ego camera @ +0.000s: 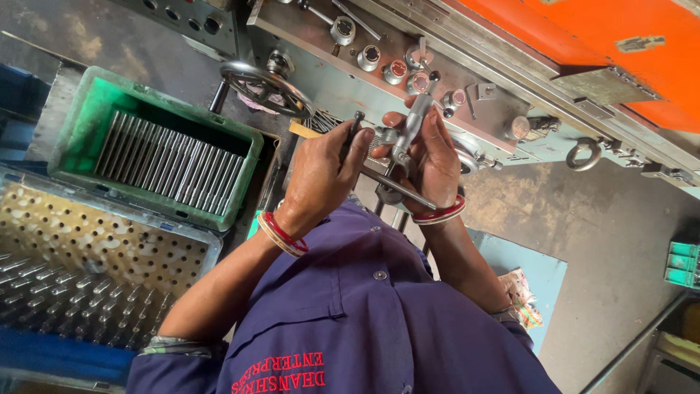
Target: The person operates a metal forming machine by inserting metal rods into a die, pulling a lever to activate the machine, and then removing the formed parts. The person repeats this process multiple times, placing the finished parts into a blue tray.
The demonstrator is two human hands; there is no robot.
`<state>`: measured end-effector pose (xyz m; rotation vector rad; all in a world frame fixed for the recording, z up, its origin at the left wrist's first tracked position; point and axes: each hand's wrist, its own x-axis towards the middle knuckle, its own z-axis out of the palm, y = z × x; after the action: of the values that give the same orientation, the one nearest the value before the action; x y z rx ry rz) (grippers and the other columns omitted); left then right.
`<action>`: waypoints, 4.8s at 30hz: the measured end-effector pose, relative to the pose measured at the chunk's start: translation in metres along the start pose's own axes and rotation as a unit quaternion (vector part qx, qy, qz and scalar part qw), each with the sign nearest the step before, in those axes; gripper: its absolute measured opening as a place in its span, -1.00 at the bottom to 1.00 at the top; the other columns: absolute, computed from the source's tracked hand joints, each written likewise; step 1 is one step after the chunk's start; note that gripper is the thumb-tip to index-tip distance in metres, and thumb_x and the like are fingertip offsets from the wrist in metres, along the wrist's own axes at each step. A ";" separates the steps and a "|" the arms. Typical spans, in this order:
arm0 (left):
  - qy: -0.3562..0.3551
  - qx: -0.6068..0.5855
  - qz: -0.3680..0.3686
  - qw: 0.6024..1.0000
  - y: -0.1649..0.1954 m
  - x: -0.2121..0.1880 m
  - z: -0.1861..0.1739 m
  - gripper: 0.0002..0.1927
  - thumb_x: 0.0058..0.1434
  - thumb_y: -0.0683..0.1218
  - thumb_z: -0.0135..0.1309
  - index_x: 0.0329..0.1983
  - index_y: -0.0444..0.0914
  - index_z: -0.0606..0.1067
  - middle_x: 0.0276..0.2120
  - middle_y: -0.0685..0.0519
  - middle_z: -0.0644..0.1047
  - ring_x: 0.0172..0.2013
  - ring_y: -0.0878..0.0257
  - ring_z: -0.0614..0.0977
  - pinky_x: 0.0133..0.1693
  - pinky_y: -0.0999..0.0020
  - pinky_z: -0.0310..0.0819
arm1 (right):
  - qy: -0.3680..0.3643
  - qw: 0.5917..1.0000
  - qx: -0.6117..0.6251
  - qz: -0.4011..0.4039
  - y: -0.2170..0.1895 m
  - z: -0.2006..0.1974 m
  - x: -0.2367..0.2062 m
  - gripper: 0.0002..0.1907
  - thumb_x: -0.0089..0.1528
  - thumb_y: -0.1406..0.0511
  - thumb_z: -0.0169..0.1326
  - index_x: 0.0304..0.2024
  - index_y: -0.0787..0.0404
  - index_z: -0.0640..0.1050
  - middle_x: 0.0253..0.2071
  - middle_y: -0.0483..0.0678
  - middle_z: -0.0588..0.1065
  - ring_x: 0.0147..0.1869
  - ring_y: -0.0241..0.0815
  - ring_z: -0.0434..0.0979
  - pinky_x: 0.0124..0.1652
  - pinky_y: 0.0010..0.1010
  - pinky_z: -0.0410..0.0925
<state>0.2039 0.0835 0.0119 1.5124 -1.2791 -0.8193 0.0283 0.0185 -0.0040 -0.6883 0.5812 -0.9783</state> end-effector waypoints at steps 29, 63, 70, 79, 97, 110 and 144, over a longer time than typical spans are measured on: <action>-0.010 -0.111 0.013 0.994 -0.015 -0.002 0.011 -0.51 0.56 0.19 -0.37 -0.12 -0.29 0.36 -0.54 -0.03 0.46 -0.49 0.15 0.57 -0.40 0.25 0.37 | -0.008 0.999 0.023 0.046 -0.007 0.004 -0.001 -0.57 0.51 0.03 -0.19 0.26 0.17 0.31 -0.08 0.05 0.53 -0.15 -0.05 0.70 -0.60 -0.54 0.35; 0.002 -0.115 0.030 0.993 -0.018 -0.008 0.023 -0.62 0.58 0.12 -0.33 0.01 -0.29 0.33 -0.41 -0.06 0.61 -0.47 0.18 0.60 -0.37 0.28 0.42 | -0.013 0.995 0.095 0.024 0.009 0.001 0.003 -0.62 0.53 0.10 -0.16 0.26 0.20 0.32 -0.10 0.12 0.56 -0.17 0.05 0.71 -0.48 -0.38 0.49; -0.002 -0.169 -0.006 0.986 -0.028 -0.012 0.033 -0.63 0.56 0.13 -0.30 0.02 -0.26 0.33 -0.41 0.05 0.59 -0.51 0.39 0.46 -0.45 0.45 0.32 | 0.022 0.999 0.028 0.001 0.007 0.013 -0.001 -0.57 0.50 0.05 -0.17 0.26 0.18 0.29 -0.07 0.12 0.55 -0.17 0.04 0.68 -0.33 -0.27 0.54; 0.092 -0.316 0.068 0.942 -0.061 0.014 -0.023 -0.65 0.66 0.20 -0.10 0.01 -0.17 0.27 -0.47 0.14 0.37 -0.62 0.46 0.34 -0.59 0.55 0.15 | 0.193 0.977 -0.089 -0.004 0.020 -0.129 -0.049 -0.52 0.45 -0.01 -0.17 0.12 0.21 0.48 -0.45 -0.08 0.48 -0.60 -0.24 0.46 -0.71 -0.52 0.15; 0.154 0.144 -0.062 0.976 -0.138 -0.004 -0.107 -0.75 0.66 -0.19 0.09 -0.03 -0.35 0.25 -0.36 -0.02 0.52 -0.47 0.31 0.57 -0.44 0.43 0.38 | 0.405 0.391 -0.826 0.025 -0.008 -0.376 -0.174 -0.63 0.08 0.32 0.16 -0.07 0.28 0.46 -0.13 0.31 0.54 -0.01 0.35 0.54 -0.07 0.08 0.39; 0.233 0.161 -0.169 0.944 -0.113 -0.011 -0.116 -0.80 0.66 -0.18 0.06 0.06 -0.32 0.26 -0.29 0.02 0.50 -0.42 0.33 0.54 -0.43 0.41 0.40 | 0.254 0.657 -0.646 0.294 0.082 -0.346 0.064 -0.84 0.27 0.24 0.05 -0.24 0.13 0.62 -0.27 0.05 0.59 -0.19 0.01 0.60 -0.19 -0.18 0.43; 0.218 0.120 -0.144 0.958 -0.189 0.010 -0.082 -0.87 0.71 -0.26 -0.02 0.02 -0.43 0.31 -0.32 -0.05 0.49 -0.40 0.33 0.55 -0.35 0.46 0.40 | 0.062 0.596 -0.707 0.377 0.055 -0.397 0.066 -0.66 0.23 0.18 0.14 -0.12 0.33 0.53 -0.48 0.10 0.53 -0.48 -0.08 0.52 -0.41 -0.24 0.38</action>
<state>0.3433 0.0921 -0.1396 1.9770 -0.8627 -0.4754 -0.1957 -0.1211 -0.3123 -1.5618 1.6483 0.4985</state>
